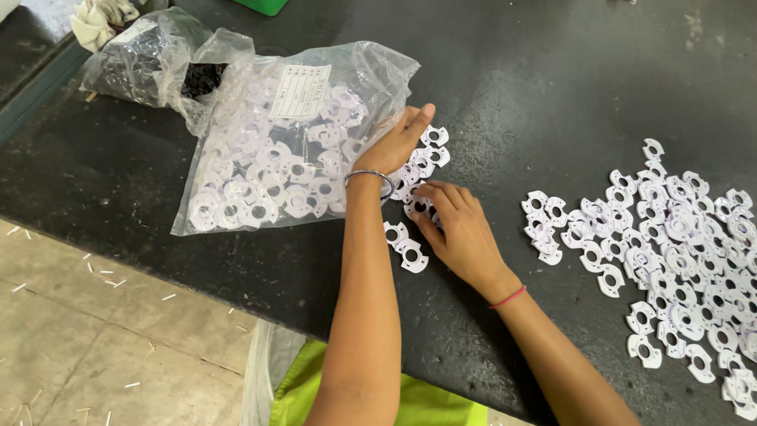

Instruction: The person sorts white plastic lamp holder parts on a workbench, picking pieces one at a time from a pile and moving them into a separate group, occasionally stacking pairs of pieces together. A plastic bag of parts and stacks of white boxes sit nearby on the bench.

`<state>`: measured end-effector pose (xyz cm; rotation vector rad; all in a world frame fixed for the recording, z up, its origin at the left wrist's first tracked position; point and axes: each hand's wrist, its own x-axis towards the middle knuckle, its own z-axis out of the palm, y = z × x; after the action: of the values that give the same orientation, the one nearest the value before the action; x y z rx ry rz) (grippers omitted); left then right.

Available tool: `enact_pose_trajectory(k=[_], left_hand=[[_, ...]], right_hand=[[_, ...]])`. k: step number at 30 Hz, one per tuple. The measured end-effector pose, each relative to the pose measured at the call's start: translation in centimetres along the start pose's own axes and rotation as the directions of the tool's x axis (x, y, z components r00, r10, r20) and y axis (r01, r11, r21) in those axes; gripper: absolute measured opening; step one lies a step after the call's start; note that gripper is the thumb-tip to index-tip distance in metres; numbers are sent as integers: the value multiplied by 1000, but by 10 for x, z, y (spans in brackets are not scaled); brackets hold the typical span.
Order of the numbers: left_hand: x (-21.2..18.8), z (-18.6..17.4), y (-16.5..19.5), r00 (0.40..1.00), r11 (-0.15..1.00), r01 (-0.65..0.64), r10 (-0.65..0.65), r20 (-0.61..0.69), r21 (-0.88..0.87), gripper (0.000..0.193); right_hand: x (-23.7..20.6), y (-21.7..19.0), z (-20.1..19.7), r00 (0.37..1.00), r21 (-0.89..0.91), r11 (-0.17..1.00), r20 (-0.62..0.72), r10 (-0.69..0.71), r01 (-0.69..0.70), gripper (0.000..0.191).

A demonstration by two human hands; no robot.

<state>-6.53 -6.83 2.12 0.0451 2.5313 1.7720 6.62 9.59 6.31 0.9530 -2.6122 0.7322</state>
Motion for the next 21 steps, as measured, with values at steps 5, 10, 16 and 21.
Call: enact_pose_trajectory(k=[5, 10, 16, 21], left_hand=[[-1, 0, 1, 999, 999, 27, -28, 30, 18, 86], [2, 1, -1, 999, 1000, -24, 24, 23, -3, 87], [4, 3, -6, 999, 1000, -5, 4, 46, 28, 86], [5, 4, -5, 1000, 1000, -17, 17, 22, 14, 85]], right_hand=[[-7, 3, 0, 999, -24, 999, 23, 40, -39, 41], [-4, 4, 6, 998, -62, 996, 11, 70, -69, 37], [-9, 7, 8, 998, -92, 993, 3, 68, -68, 36], [-32, 7, -7, 992, -58, 990, -1, 127, -127, 35]])
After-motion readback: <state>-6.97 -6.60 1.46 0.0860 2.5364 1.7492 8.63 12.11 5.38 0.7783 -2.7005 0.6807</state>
